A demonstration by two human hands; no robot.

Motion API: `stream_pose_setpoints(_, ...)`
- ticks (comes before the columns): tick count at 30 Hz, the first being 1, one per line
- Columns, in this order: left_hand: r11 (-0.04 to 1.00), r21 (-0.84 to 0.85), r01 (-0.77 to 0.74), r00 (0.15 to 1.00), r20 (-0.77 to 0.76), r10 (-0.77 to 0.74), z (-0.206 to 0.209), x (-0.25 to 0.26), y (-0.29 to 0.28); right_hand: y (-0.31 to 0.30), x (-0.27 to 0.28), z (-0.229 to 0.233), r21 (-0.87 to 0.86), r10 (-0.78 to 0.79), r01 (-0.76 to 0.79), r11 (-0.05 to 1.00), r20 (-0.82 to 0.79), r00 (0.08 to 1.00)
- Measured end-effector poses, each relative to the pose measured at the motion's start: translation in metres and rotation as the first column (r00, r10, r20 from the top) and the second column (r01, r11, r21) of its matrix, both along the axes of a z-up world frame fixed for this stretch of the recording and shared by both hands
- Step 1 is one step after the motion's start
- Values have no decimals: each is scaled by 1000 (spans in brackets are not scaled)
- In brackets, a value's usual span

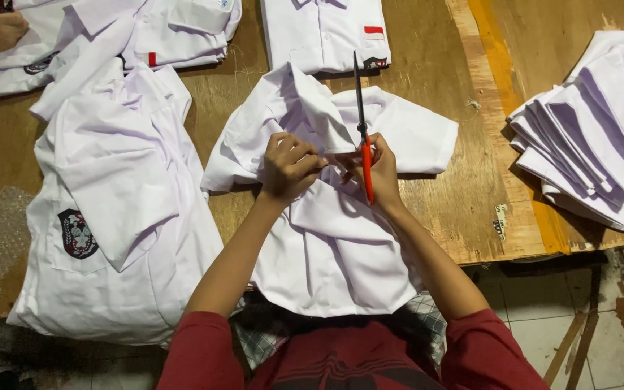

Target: Trimming loose threads from a white shirt with scissors and then folding it neatly for packaging.

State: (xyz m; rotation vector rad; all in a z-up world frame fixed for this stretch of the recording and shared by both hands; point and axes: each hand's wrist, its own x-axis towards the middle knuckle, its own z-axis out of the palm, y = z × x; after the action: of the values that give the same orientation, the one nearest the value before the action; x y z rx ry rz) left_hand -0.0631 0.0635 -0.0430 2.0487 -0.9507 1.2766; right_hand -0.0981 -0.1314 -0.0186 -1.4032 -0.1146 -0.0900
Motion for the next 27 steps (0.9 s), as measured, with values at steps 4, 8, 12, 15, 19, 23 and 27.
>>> stream_pose_setpoints(4, 999, 37, 3, 1000, -13, -2, -2, 1, 2, -8, 9, -27, -79, 16, -12, 997, 53, 998)
stream_pose_setpoints(8, 999, 19, -28, 999, -36, 29, 4, 1, -1, -9, 13, -25, -40, 39, -36, 999, 76, 996)
stream_pose_setpoints(12, 997, 3, 79, 983, -168, -77, 5, 0, 0, -4, 9, -19, -2, 80, -80, 997, 43, 996)
stream_pose_setpoints(15, 996, -42, 75, 938, -335, -85, 1, -2, -4, 0, 8, -31, -87, 46, -40, 995, 69, 997)
stream_pose_setpoints(19, 996, -82, 24, 891, -450, -59, 34, -19, -10, 8, -4, -20, -219, 19, 4, 976, 104, 994)
stream_pose_setpoints(23, 992, 59, -114, 849, -513, 128, 43, -25, -3, 9, 7, -48, -274, 28, 5, 962, 119, 993)
stream_pose_setpoints(27, 980, -70, -187, 866, -482, 131, -7, -28, 7, 12, 15, -65, -295, 56, -21, 955, 111, 992)
